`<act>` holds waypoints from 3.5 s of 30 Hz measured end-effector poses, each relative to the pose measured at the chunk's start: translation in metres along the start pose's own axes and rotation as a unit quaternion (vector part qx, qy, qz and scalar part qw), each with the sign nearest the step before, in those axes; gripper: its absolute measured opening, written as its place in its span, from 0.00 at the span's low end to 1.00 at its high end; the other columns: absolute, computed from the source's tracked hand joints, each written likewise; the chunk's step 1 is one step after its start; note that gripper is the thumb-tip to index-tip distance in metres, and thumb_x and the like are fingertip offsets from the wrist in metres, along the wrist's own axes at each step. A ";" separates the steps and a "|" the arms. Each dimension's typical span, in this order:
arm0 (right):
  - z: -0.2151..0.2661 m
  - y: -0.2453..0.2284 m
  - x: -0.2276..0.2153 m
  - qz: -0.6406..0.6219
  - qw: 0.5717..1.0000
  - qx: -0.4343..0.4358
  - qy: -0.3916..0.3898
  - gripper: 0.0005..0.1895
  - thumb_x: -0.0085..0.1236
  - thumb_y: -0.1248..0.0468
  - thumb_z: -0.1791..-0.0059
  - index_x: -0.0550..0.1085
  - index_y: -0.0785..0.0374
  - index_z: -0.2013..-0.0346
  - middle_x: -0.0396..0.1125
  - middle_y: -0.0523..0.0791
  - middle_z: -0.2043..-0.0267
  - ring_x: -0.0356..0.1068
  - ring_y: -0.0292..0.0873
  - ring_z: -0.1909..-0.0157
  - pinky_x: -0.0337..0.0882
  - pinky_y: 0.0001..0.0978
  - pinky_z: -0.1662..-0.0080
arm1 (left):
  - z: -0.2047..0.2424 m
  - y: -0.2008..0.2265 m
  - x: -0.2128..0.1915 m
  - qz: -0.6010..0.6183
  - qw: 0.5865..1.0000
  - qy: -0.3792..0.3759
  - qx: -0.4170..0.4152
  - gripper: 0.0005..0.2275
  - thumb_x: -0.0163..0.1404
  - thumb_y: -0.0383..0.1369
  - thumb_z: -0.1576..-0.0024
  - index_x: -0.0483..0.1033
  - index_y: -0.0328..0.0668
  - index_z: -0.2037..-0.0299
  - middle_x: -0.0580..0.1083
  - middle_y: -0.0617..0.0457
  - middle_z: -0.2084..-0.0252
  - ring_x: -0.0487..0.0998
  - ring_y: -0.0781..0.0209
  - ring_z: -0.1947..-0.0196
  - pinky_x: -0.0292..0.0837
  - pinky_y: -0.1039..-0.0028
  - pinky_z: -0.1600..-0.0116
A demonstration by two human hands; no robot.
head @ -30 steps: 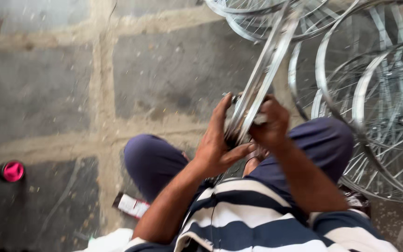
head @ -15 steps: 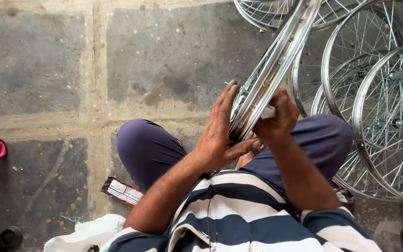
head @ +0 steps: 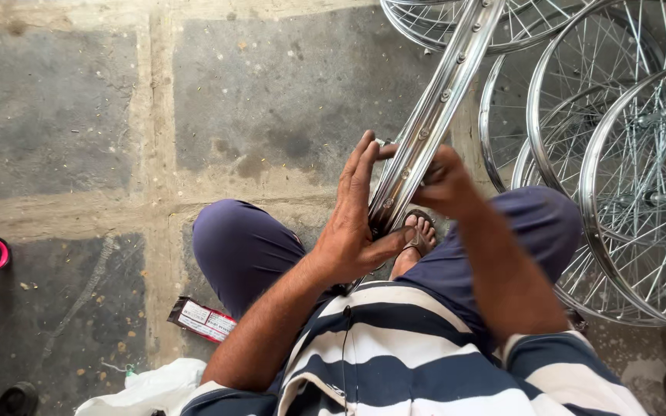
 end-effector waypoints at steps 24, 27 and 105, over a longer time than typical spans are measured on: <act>0.009 -0.007 -0.029 -0.231 0.958 0.153 -0.074 0.22 0.63 0.79 0.49 0.77 0.72 0.39 0.75 0.56 0.44 0.77 0.40 0.53 0.80 0.33 0.50 | 0.004 0.008 0.001 -0.002 1.000 -0.010 -0.029 0.50 0.62 0.37 0.45 0.34 0.39 0.21 0.42 0.29 0.19 0.47 0.31 0.19 0.50 0.46 0.19; 0.010 -0.013 -0.015 -0.023 0.998 -0.007 0.058 0.27 0.68 0.76 0.53 0.74 0.67 0.39 0.71 0.51 0.39 0.72 0.43 0.39 0.76 0.36 0.39 | 0.003 0.009 -0.004 0.014 0.999 0.024 -0.028 0.48 0.64 0.36 0.45 0.38 0.37 0.22 0.47 0.30 0.22 0.51 0.32 0.21 0.52 0.48 0.20; 0.002 -0.092 0.034 0.365 0.921 0.075 0.116 0.16 0.71 0.69 0.55 0.78 0.66 0.53 0.77 0.48 0.58 0.78 0.38 0.58 0.77 0.30 0.57 | -0.017 -0.109 0.069 0.569 0.803 -0.091 -0.153 0.19 0.41 0.40 0.29 0.71 0.34 0.37 0.78 0.51 0.49 0.79 0.68 0.51 0.77 0.75 0.45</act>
Point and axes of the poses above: each hand's wrist, its own z-axis away from the middle knuckle, its own x-axis out of the palm, y = z × x, the point moved 2 cm from there along -z, towards the middle knuckle
